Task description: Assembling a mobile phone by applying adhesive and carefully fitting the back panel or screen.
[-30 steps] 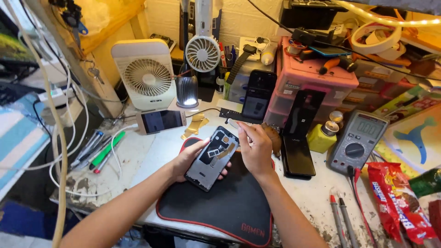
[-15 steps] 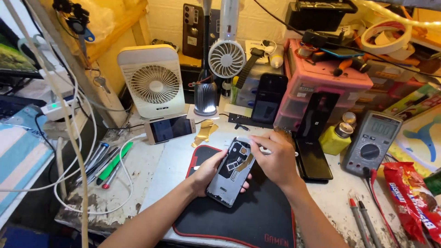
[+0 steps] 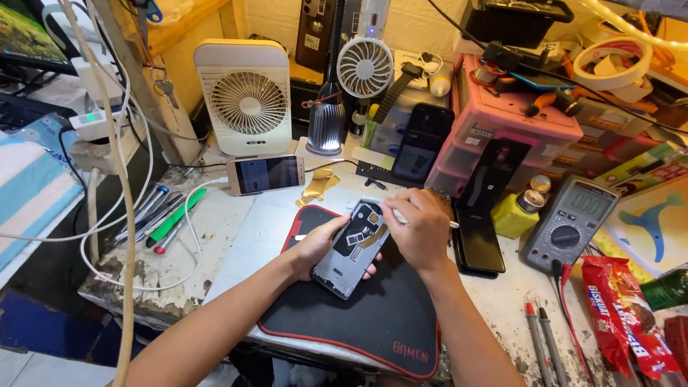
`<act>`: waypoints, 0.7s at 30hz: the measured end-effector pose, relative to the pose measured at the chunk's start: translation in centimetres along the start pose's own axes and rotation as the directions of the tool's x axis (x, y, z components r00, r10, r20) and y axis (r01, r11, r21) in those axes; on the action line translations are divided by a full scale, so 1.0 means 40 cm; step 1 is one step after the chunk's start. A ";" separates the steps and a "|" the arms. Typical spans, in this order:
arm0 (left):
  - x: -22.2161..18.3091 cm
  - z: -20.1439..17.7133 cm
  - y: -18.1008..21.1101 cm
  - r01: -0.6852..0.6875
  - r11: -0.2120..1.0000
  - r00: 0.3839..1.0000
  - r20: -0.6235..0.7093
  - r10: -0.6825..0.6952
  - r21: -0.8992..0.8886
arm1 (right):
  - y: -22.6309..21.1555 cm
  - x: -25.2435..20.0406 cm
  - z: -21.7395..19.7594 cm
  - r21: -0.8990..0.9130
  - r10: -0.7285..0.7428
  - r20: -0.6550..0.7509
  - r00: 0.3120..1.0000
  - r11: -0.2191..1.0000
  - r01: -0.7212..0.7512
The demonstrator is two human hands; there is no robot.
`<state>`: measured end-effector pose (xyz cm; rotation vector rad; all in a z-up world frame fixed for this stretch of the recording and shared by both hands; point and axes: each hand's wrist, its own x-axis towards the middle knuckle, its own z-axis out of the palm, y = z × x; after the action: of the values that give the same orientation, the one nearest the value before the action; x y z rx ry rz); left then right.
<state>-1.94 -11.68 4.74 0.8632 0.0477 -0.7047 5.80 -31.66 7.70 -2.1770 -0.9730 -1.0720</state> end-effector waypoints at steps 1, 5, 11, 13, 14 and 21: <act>-0.002 0.002 0.002 0.004 1.000 1.000 -0.001 -0.004 0.022 | 0.006 0.000 0.001 -0.119 0.010 -0.020 1.000 0.993 -0.012; -0.009 0.017 0.005 0.020 0.999 0.999 0.029 -0.020 0.031 | 0.016 0.008 -0.005 0.025 0.073 -0.061 0.995 0.997 -0.072; -0.006 0.005 -0.007 0.021 1.000 0.997 0.075 -0.022 0.009 | -0.022 0.020 -0.020 0.073 0.360 0.260 0.896 0.918 -0.390; -0.006 0.004 -0.015 0.005 0.999 0.996 0.085 -0.002 -0.039 | -0.033 0.025 -0.023 0.190 0.401 0.284 0.871 0.867 -0.461; -0.002 0.000 -0.019 0.005 0.999 0.996 0.084 -0.002 -0.039 | -0.038 0.023 -0.024 0.191 0.401 0.284 0.871 0.866 -0.461; -0.001 -0.008 -0.020 0.029 0.995 0.994 0.100 -0.038 0.092 | -0.042 0.002 -0.005 0.103 0.244 0.291 0.925 0.953 -0.284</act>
<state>-2.36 -11.80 3.99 0.9133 -0.0610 -0.7857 4.41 -30.75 8.10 -2.2947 -0.8101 -0.5665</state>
